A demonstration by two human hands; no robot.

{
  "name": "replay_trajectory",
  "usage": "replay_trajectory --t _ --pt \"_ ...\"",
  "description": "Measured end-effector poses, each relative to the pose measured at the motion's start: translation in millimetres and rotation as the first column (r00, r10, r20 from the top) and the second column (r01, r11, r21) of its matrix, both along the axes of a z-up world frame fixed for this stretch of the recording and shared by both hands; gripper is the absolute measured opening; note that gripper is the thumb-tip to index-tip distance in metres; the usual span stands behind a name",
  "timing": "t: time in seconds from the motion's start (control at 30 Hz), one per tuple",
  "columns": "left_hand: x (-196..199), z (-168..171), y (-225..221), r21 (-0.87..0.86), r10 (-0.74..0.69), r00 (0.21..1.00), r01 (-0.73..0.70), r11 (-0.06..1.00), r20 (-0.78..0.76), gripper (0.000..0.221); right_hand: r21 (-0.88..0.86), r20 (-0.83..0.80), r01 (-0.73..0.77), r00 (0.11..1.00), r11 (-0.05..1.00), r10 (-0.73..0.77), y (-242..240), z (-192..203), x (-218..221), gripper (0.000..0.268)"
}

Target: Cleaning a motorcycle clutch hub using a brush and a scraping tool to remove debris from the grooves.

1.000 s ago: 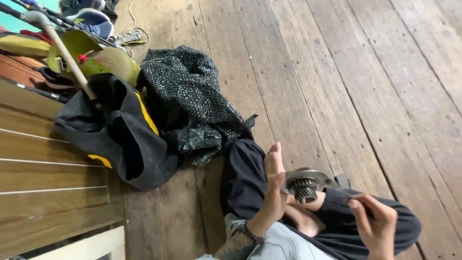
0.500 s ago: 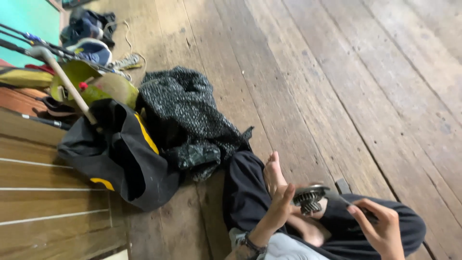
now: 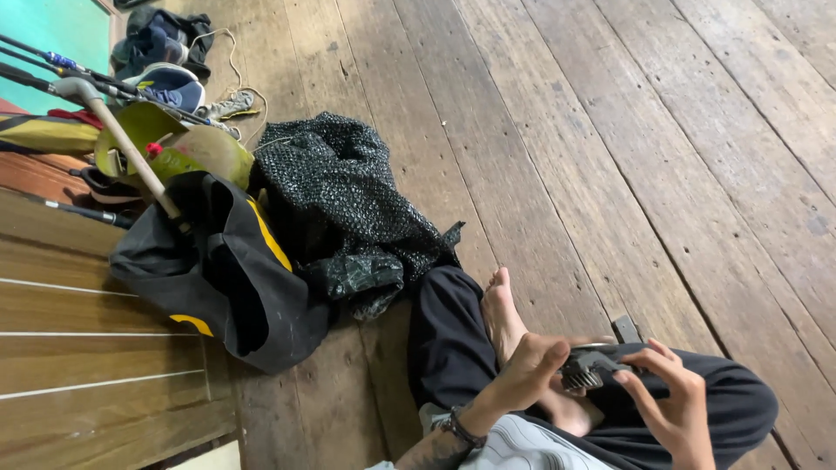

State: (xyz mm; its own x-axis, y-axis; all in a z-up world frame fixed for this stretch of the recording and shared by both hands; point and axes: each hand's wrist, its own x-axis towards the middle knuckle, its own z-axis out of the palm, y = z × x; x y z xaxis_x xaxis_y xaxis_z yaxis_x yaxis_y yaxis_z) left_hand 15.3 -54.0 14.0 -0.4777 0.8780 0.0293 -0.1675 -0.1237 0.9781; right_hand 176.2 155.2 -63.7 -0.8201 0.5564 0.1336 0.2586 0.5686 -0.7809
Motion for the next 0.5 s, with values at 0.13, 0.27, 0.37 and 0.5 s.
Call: replay_trajectory --t 0.13,0.27,0.37,0.5 --pt "-2.9 -6.0 3.0 0.075 0.003 0.997 -0.009 0.997 0.081 0.082 -0.026 -0.022 -0.042 0.999 0.999 0.042 -2.2 26.1 -9.6 0.019" --pt "-4.8 -6.4 0.8 0.080 0.041 0.995 -0.048 0.996 0.086 0.094 -0.041 0.065 0.043 0.997 0.998 -0.040 0.1 22.4 -6.2 0.022" --pt "-4.9 15.7 1.9 0.009 0.044 0.994 -0.043 0.999 -0.102 0.086 -0.060 -0.078 -0.066 0.995 0.996 0.061 -10.8 26.6 -14.6 0.018" --pt "-5.2 2.0 -1.6 -0.028 0.040 0.995 -0.043 0.999 -0.094 0.082 -0.036 -0.111 -0.094 0.990 0.995 0.089 -8.5 17.0 -14.0 0.017"
